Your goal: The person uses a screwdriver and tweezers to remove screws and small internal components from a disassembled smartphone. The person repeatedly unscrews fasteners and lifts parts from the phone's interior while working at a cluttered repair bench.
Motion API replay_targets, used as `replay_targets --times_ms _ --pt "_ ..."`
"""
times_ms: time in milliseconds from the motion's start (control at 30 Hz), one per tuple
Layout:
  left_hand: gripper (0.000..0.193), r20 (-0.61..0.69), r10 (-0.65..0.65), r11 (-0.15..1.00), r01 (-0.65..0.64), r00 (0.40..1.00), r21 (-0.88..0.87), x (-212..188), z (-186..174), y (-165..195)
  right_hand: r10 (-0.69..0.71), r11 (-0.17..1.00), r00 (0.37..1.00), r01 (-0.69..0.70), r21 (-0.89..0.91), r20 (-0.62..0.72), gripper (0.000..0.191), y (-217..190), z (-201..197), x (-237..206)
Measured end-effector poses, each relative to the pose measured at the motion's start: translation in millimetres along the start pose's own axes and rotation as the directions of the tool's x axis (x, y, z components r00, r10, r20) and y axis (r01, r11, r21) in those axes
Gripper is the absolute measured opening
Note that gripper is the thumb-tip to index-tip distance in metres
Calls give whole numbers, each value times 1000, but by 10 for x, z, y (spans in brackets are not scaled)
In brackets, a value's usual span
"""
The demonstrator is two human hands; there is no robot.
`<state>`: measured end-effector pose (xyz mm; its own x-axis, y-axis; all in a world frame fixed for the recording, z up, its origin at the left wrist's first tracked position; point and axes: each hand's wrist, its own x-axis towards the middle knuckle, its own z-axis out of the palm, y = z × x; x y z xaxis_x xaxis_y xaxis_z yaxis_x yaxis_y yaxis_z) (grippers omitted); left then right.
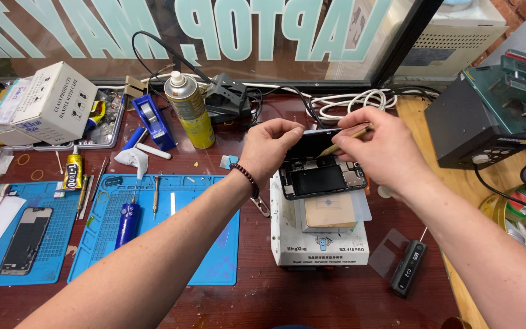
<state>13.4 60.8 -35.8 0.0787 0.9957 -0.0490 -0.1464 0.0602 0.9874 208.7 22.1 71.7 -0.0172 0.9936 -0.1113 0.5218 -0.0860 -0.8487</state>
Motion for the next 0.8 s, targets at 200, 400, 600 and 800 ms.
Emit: replay_targets --times_ms 200,400,600,800 --pt "14 26 14 1000 -14 1000 -11 13 -3 29 72 918 997 -72 390 15 23 -34 -138 130" --pt "17 39 16 1000 -16 999 -9 -16 -21 58 38 847 999 -43 530 20 25 -74 -119 211" --pt "18 51 8 1000 -9 999 8 -44 -27 106 68 860 997 -71 505 24 26 -116 -58 225" --pt "16 34 3 998 -5 999 59 -38 -24 109 60 859 997 -76 506 48 24 -121 14 235"
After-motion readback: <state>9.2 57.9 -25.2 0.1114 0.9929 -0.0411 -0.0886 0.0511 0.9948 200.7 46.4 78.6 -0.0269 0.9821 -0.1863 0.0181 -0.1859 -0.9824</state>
